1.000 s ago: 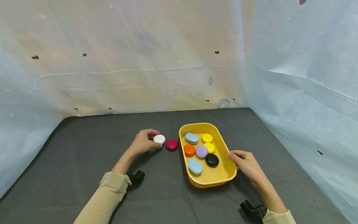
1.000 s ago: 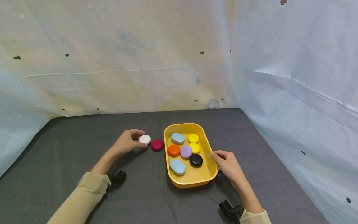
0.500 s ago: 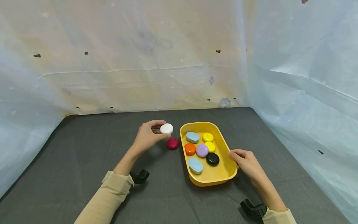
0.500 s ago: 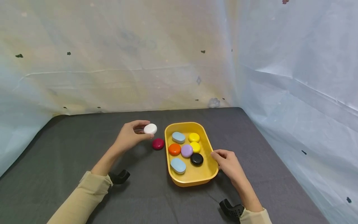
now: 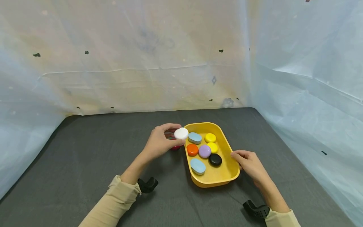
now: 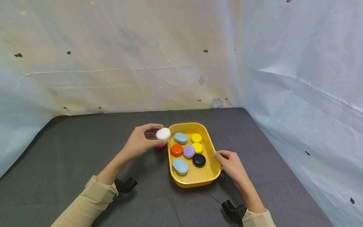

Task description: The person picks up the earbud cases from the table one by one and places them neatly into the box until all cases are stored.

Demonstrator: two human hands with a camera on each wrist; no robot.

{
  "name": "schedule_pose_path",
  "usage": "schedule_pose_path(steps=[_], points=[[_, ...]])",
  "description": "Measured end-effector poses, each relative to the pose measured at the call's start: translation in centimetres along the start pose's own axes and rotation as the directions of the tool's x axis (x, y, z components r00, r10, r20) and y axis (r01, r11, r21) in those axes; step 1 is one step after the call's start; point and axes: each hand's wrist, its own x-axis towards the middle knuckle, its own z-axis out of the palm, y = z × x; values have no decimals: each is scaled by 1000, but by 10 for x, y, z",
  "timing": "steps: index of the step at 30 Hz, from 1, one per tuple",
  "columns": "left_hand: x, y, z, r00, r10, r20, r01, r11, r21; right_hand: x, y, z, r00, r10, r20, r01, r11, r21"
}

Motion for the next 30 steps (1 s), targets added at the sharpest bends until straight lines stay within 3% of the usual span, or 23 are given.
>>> schedule_pose_path(steps=[17, 26, 30], points=[[5, 4, 44, 989, 38, 140, -30, 998, -57, 1, 0, -1, 1000, 6, -10, -7, 1000, -5], [2, 9, 56, 981, 24, 195, -8, 997, -83, 2, -3, -4, 1000, -10, -6, 10, 1000, -15], [1, 10, 60, 972, 50, 230, -31, 996, -85, 1, -3, -3, 1000, -10, -4, 10, 1000, -12]])
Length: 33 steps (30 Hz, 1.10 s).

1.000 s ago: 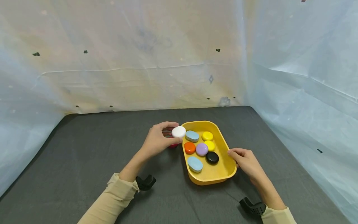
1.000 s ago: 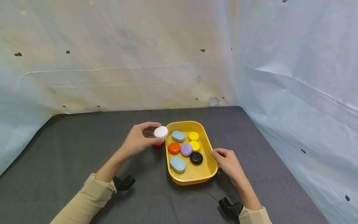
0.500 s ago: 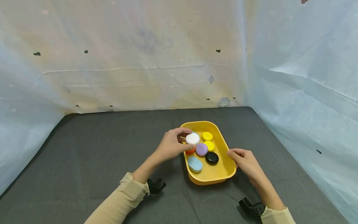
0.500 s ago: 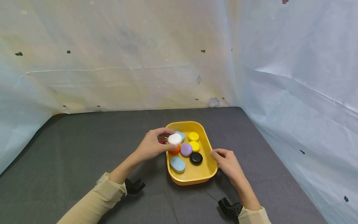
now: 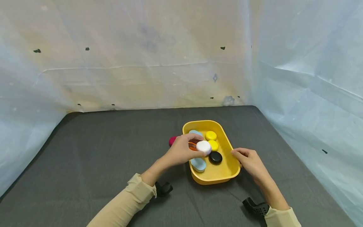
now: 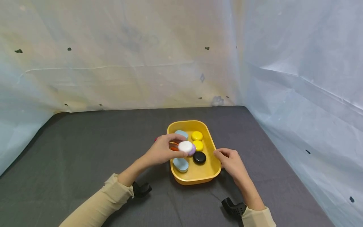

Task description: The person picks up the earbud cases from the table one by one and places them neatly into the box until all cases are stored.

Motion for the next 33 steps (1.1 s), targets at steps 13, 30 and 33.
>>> schedule_pose_path(steps=[13, 30, 33], points=[[2, 3, 14, 994, 56, 92, -62, 996, 57, 0, 0, 1, 1000, 0, -4, 0, 1000, 12], [3, 7, 21, 986, 59, 155, -69, 996, 64, -1, 0, 1, 1000, 1, -7, -1, 1000, 13], [4, 7, 21, 985, 60, 165, -71, 995, 64, -1, 0, 1, 1000, -2, -7, 2, 1000, 15]])
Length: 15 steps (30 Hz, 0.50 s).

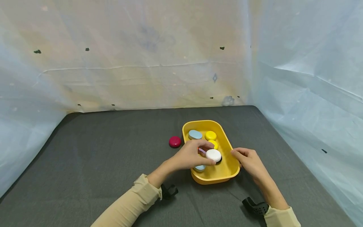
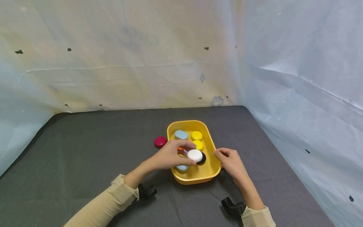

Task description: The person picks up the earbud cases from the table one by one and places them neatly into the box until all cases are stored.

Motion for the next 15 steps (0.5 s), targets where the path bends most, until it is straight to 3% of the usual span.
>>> schedule_pose_path(steps=[8, 15], points=[[-2, 0, -3, 1000, -18, 0, 18, 1000, -18, 1, 0, 2, 1000, -16, 2, 16, 1000, 0], [-4, 0, -16, 996, -3, -91, 0, 999, -35, 2, -1, 4, 1000, -13, 3, 13, 1000, -8]])
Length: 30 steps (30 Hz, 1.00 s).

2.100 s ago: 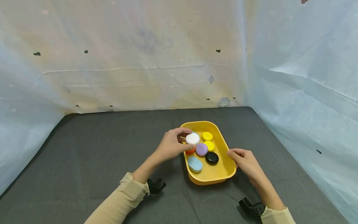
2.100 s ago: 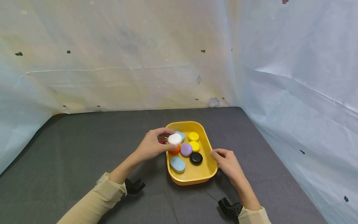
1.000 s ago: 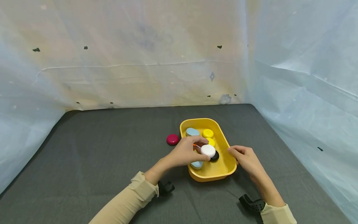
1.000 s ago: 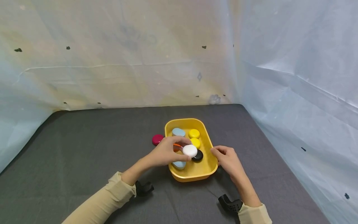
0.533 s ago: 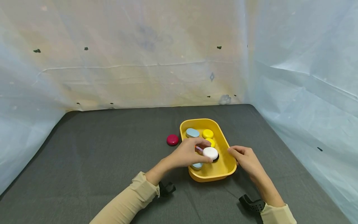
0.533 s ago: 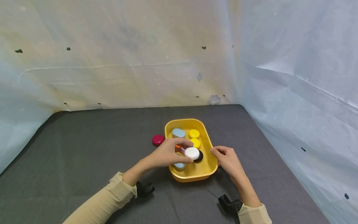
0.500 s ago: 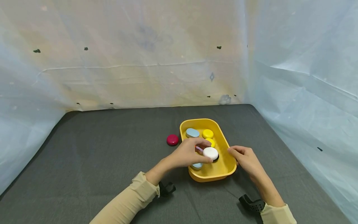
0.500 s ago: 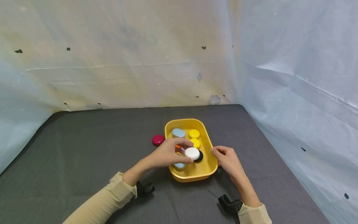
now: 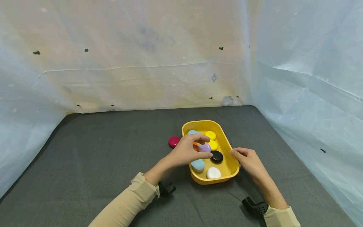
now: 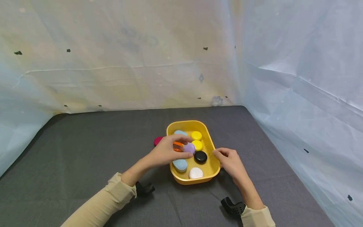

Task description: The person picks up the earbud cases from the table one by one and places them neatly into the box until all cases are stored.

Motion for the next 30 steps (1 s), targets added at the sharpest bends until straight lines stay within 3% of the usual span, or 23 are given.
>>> schedule_pose_path(steps=[8, 15, 20, 23, 30], points=[[-3, 1, -24, 988, 12, -156, -13, 1000, -5, -1, -1, -1, 1000, 0, 2, 0, 1000, 5], [-11, -4, -45, 950, 20, -312, -20, 1000, 2, -2, 1, -2, 1000, 6, -1, -6, 1000, 1], [-18, -10, -58, 926, 15, -377, -26, 999, -26, -1, -1, -3, 1000, 9, -5, -9, 1000, 0], [-21, -16, -63, 915, -12, -403, 4, 1000, -20, -1, -1, -2, 1000, 11, -1, -11, 1000, -4], [-25, -36, -72, 905, -131, -406, 143, 990, 0, 0, -2, 0, 1000, 11, 1, -11, 1000, -3]])
